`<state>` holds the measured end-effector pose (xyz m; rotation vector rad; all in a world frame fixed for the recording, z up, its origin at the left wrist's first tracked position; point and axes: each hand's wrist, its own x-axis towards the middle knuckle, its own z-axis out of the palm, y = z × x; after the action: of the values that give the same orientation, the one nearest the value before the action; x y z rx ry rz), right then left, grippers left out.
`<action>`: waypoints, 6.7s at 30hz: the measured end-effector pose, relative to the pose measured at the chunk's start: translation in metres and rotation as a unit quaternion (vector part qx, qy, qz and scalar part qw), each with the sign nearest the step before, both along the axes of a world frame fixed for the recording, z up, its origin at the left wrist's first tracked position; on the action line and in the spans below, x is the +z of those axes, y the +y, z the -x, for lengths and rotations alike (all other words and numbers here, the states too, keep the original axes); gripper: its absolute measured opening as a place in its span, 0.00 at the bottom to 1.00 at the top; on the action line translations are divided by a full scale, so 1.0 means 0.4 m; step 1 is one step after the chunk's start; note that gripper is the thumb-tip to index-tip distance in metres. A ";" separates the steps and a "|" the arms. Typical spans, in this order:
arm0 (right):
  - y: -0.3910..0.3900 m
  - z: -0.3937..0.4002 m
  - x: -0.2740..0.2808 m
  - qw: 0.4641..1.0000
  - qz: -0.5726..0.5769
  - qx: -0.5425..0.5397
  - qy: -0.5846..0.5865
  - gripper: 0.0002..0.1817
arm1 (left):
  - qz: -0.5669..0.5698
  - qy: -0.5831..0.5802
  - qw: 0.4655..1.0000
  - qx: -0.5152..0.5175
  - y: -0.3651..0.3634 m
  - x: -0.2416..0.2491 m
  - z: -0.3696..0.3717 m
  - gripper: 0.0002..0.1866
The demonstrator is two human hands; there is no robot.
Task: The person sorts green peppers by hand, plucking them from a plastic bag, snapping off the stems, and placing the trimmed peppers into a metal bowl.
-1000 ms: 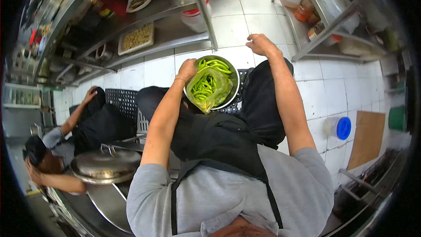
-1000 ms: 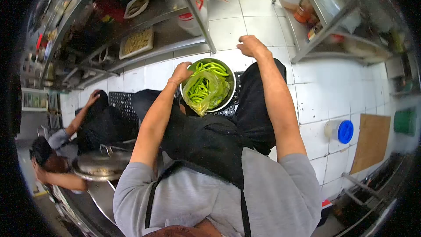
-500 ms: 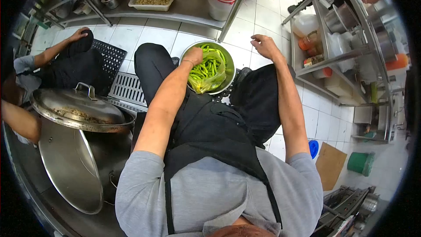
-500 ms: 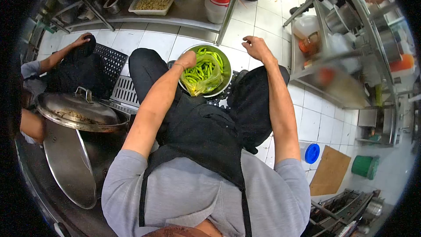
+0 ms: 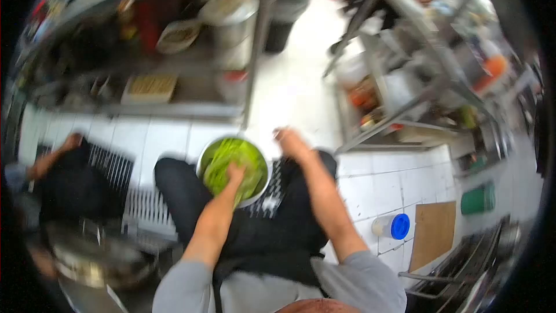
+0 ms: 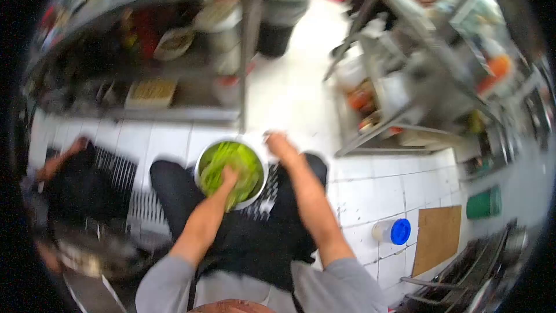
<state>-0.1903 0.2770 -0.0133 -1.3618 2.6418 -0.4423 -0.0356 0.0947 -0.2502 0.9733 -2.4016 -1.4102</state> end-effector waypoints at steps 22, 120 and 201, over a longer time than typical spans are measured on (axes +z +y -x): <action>-0.060 -0.086 0.064 0.989 0.094 -0.045 -0.108 0.18 | 0.161 -0.096 0.980 -0.066 -0.160 0.283 0.013 0.12; -0.108 -0.067 0.184 0.349 0.503 -0.171 -0.772 0.04 | 0.256 -0.361 0.795 -0.415 -0.150 0.292 -0.095 0.13; -0.204 -0.217 0.146 0.765 0.159 -0.049 -0.622 0.20 | -0.067 0.114 0.981 -0.140 -0.294 0.774 -0.039 0.09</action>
<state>-0.1037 0.1955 0.0451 -0.5345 1.5056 -1.2858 -0.0199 -0.0230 0.0592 0.4784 -2.3637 -1.6927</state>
